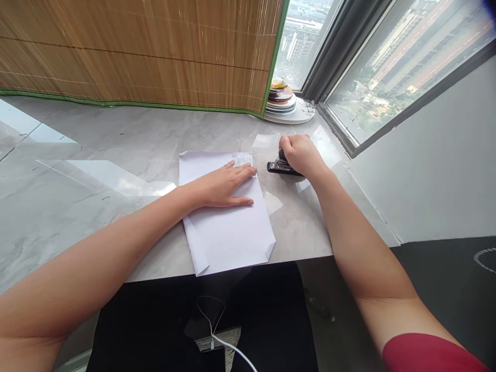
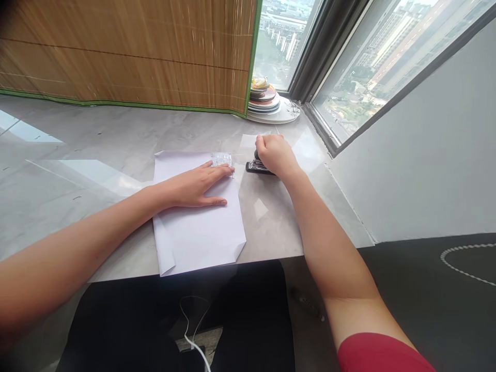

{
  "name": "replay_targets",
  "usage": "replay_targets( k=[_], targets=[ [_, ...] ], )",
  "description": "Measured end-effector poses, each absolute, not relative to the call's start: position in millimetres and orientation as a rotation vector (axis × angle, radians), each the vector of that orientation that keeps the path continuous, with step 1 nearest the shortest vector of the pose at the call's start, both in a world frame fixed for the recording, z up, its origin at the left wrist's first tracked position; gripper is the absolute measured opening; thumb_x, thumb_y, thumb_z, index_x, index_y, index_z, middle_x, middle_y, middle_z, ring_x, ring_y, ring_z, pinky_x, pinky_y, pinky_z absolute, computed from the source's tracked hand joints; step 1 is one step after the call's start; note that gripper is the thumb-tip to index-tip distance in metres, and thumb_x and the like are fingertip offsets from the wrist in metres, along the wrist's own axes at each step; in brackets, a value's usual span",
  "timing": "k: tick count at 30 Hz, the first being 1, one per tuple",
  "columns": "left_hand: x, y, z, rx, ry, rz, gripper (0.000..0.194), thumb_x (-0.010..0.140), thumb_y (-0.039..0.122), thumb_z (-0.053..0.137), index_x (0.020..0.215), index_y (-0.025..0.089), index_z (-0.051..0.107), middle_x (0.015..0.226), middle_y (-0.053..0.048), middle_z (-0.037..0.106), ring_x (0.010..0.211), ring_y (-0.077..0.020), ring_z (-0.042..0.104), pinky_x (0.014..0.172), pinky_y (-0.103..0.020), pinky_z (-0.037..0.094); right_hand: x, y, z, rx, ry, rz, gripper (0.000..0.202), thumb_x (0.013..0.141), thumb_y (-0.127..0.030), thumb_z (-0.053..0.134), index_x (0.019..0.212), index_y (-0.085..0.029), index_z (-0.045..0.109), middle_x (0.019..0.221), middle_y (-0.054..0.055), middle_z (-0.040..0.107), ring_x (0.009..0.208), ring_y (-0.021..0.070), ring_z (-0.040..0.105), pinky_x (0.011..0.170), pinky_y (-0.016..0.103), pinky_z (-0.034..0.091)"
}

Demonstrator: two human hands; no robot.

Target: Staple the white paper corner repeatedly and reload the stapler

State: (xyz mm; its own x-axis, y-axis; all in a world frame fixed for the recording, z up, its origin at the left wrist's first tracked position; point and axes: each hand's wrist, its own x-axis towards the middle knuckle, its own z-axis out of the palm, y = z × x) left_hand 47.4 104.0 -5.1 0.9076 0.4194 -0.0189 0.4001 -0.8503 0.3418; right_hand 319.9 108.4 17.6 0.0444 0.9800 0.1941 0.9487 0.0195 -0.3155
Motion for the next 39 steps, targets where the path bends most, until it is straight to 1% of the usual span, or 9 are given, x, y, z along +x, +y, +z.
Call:
replay_targets(
  k=[3,7,14,18,23,28,32,37,39],
  targets=[
    [47.7,103.1,-3.6,2.735,0.591,0.062,0.081,0.105,0.074,0.047,0.166,0.021,0.042,0.179,-0.013,0.035,0.165,-0.0324,0.034,0.139,-0.050,0.013,319.7,107.6,18.2,-1.979,-1.948,0.125,0.055,0.115,-0.045,0.026,0.084,-0.023,0.067,0.082,0.011,0.069,0.089,0.0296,0.060,0.087,0.042,0.044],
    [47.7,103.2,-4.1,2.744,0.592,0.074,0.082,0.105,0.073,0.047,0.167,0.020,0.040,0.179,-0.014,0.036,0.165,-0.0324,0.033,0.139,-0.051,0.014,319.3,107.5,18.4,-1.979,-1.943,0.132,0.054,0.115,-0.045,0.027,0.085,-0.023,0.067,0.082,0.011,0.069,0.089,0.0293,0.060,0.086,0.042,0.044],
    [47.1,103.9,-5.5,2.738,0.583,0.090,0.079,0.105,0.072,0.050,0.165,0.021,0.044,0.179,-0.014,0.035,0.166,-0.0323,0.031,0.139,-0.051,0.012,319.2,108.5,17.9,-1.964,-1.941,0.140,0.053,0.114,-0.043,0.027,0.086,-0.023,0.068,0.082,0.012,0.069,0.092,0.0306,0.060,0.087,0.043,0.044],
    [47.4,103.6,-5.5,2.737,0.584,0.086,0.080,0.105,0.072,0.049,0.167,0.022,0.041,0.179,-0.014,0.035,0.167,-0.0325,0.030,0.139,-0.051,0.012,320.3,109.3,16.1,-1.954,-1.939,0.131,0.056,0.114,-0.046,0.026,0.089,-0.023,0.070,0.081,0.012,0.069,0.091,0.0307,0.061,0.087,0.043,0.044],
    [47.8,103.6,-6.3,2.741,0.612,0.085,0.087,0.104,0.073,0.049,0.171,0.020,0.032,0.178,-0.016,0.036,0.165,-0.0313,0.034,0.139,-0.049,0.014,321.2,109.8,15.4,-1.949,-1.934,0.132,0.057,0.114,-0.050,0.026,0.089,-0.023,0.069,0.079,0.011,0.068,0.089,0.0305,0.061,0.085,0.043,0.045],
    [47.8,103.2,-4.6,2.746,0.601,0.065,0.084,0.105,0.072,0.048,0.169,0.020,0.036,0.179,-0.015,0.034,0.166,-0.0324,0.031,0.139,-0.050,0.013,320.0,108.8,17.3,-1.969,-1.938,0.136,0.055,0.114,-0.046,0.026,0.088,-0.023,0.069,0.081,0.011,0.068,0.090,0.0303,0.061,0.086,0.043,0.045],
    [47.9,102.9,-3.4,2.740,0.591,0.065,0.080,0.105,0.072,0.048,0.167,0.022,0.040,0.180,-0.013,0.034,0.167,-0.0329,0.030,0.139,-0.051,0.013,319.6,108.1,17.4,-1.967,-1.934,0.141,0.056,0.114,-0.047,0.025,0.089,-0.023,0.069,0.078,0.011,0.067,0.088,0.0306,0.060,0.085,0.043,0.045],
    [47.8,103.3,-4.6,2.734,0.606,0.066,0.085,0.104,0.074,0.047,0.170,0.021,0.036,0.179,-0.014,0.035,0.166,-0.0327,0.031,0.139,-0.051,0.013,320.4,108.7,16.4,-1.964,-1.934,0.148,0.053,0.114,-0.045,0.027,0.088,-0.023,0.069,0.079,0.011,0.067,0.089,0.0306,0.060,0.085,0.043,0.045],
    [47.7,103.5,-5.2,2.739,0.600,0.075,0.084,0.104,0.074,0.047,0.169,0.022,0.037,0.179,-0.014,0.035,0.166,-0.0327,0.031,0.139,-0.051,0.013,320.6,109.0,16.1,-1.966,-1.935,0.144,0.053,0.114,-0.044,0.028,0.088,-0.023,0.069,0.080,0.011,0.067,0.089,0.0304,0.059,0.086,0.043,0.044]
  ],
)
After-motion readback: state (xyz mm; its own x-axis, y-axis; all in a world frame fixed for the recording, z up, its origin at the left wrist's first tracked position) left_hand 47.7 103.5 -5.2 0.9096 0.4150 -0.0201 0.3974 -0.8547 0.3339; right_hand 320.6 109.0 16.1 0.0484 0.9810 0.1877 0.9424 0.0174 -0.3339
